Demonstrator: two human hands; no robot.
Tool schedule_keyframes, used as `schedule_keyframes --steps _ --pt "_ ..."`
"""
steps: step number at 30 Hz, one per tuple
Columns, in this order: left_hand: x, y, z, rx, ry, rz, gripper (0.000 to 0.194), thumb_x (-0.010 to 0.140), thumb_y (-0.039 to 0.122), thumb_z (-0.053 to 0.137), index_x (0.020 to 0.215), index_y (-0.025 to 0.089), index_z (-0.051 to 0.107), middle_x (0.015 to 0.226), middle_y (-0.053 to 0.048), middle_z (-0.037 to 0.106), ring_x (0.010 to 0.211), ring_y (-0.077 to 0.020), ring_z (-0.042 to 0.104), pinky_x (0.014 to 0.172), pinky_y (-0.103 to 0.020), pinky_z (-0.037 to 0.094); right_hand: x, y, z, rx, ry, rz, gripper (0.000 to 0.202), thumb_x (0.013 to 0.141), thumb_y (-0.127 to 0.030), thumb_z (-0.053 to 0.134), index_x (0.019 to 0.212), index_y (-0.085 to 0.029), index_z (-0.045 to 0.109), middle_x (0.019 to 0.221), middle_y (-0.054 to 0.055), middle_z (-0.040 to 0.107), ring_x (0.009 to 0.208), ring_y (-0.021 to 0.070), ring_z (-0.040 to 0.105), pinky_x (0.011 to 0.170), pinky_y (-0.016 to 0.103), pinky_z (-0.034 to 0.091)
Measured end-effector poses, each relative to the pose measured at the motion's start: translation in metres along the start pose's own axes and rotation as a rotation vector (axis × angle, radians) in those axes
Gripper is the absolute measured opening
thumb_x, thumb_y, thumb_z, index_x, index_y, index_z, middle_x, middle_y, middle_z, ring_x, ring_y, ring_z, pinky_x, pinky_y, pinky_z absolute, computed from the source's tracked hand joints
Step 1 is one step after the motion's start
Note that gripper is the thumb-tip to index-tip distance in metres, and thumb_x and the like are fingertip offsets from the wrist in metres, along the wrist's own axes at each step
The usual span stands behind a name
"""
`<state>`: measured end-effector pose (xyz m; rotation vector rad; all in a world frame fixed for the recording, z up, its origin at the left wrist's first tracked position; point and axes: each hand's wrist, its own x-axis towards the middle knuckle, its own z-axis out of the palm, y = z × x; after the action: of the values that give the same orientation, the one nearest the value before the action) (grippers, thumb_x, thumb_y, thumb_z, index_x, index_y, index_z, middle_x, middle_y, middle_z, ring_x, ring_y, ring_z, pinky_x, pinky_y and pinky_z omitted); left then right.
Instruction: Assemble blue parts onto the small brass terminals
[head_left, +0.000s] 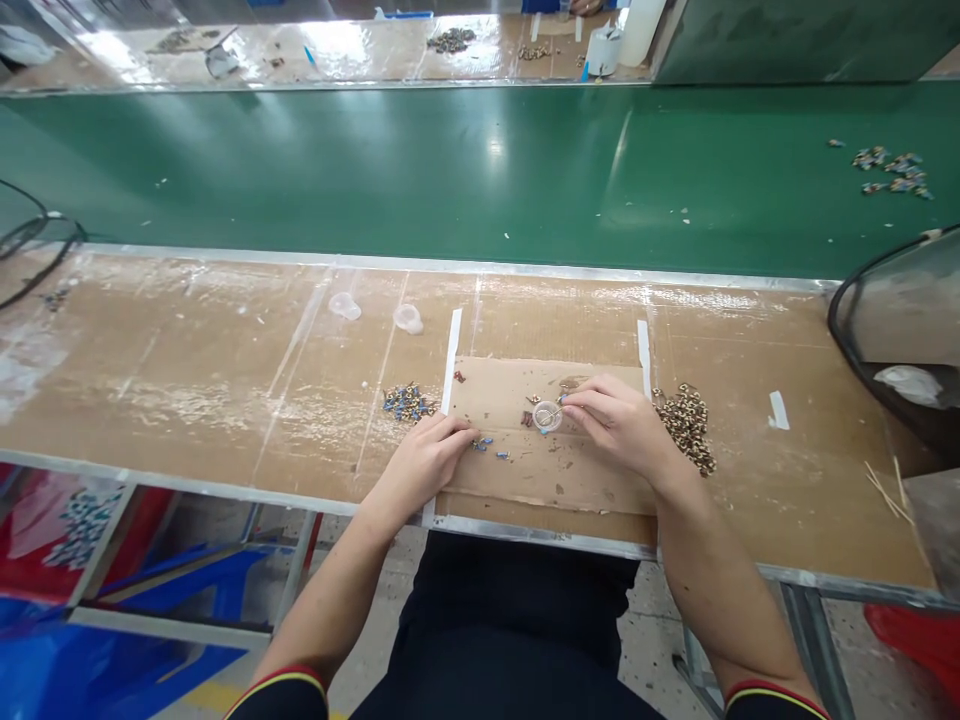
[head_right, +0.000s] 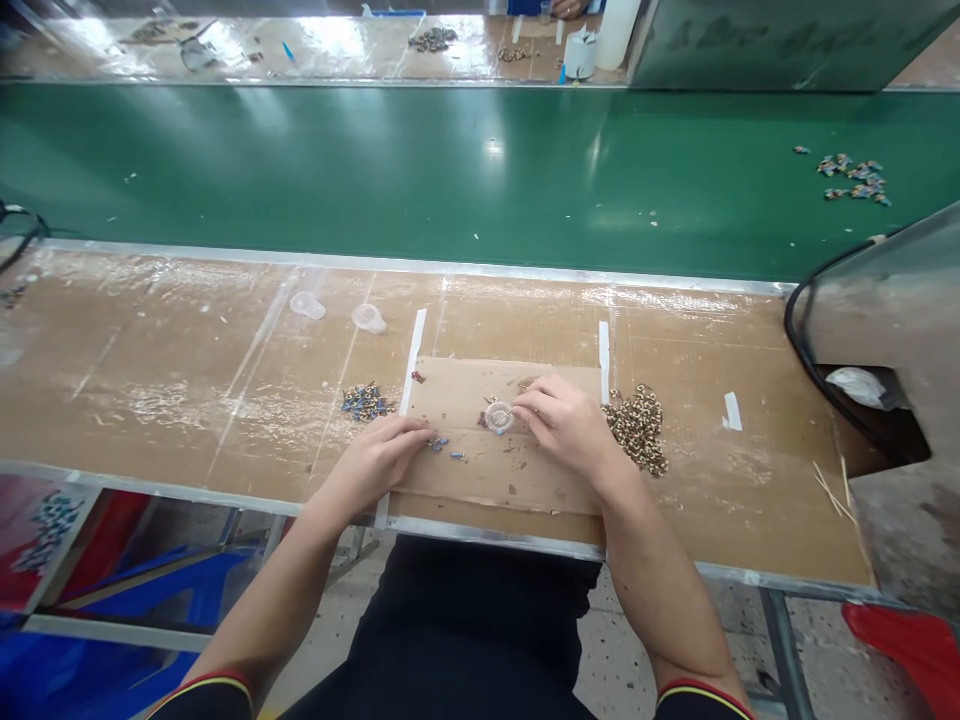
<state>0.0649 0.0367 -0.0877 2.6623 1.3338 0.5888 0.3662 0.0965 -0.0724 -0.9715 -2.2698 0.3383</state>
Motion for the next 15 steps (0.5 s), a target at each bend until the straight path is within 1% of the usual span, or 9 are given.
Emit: schedule_keyframes --steps 3,5,9,12,15 --pt "0.0006 -0.0020 0.0042 -0.049 0.056 -0.025 0.018 0.101 0.014 0.051 0.100 0.016 0.069 0.090 -0.006 0.072 0.081 -0.0186 0.066 0.075 -0.031 0.054 -0.0001 -0.0001 0.0027 0.000 0.010 -0.029 0.019 0.100 -0.024 0.058 0.089 -0.019 0.072 0.083 0.006 0.072 0.078 0.0193 0.068 0.067 0.032 0.057" --pt "0.0017 -0.0037 0.0058 -0.101 0.069 -0.055 0.018 0.101 0.017 0.052 0.101 0.017 0.070 0.091 -0.006 0.071 0.082 -0.0182 0.066 0.075 -0.031 0.056 -0.0002 0.0001 0.0037 0.013 0.019 -0.034 0.017 0.100 -0.023 0.059 0.090 -0.019 0.073 0.083 0.006 0.072 0.077 0.0190 0.068 0.066 0.032 0.057" --pt "0.0045 -0.0064 0.0048 -0.238 0.047 -0.134 0.018 0.100 0.020 0.054 0.104 0.019 0.072 0.092 -0.006 0.071 0.084 -0.0172 0.069 0.076 -0.030 0.058 0.0001 0.0005 0.0042 0.093 0.027 -0.069 0.013 0.098 -0.022 0.062 0.090 -0.020 0.072 0.083 0.006 0.072 0.078 0.0180 0.067 0.066 0.031 0.057" --pt "0.0072 -0.0076 0.0021 -0.335 0.027 -0.189 0.016 0.099 0.021 0.058 0.103 0.020 0.073 0.091 -0.005 0.072 0.083 -0.0167 0.070 0.076 -0.030 0.059 0.0003 0.0000 0.0055 0.154 -0.004 -0.094 0.011 0.097 -0.023 0.064 0.089 -0.020 0.071 0.081 0.005 0.071 0.077 0.0173 0.065 0.066 0.030 0.057" --pt "0.0099 -0.0099 0.0003 -0.373 0.013 -0.228 0.015 0.097 0.021 0.061 0.104 0.021 0.074 0.093 -0.004 0.074 0.083 -0.0166 0.071 0.078 -0.031 0.059 0.0001 -0.0011 0.0084 0.157 -0.020 -0.111 0.013 0.097 -0.025 0.065 0.087 -0.019 0.070 0.079 0.005 0.070 0.074 0.0169 0.063 0.066 0.030 0.055"
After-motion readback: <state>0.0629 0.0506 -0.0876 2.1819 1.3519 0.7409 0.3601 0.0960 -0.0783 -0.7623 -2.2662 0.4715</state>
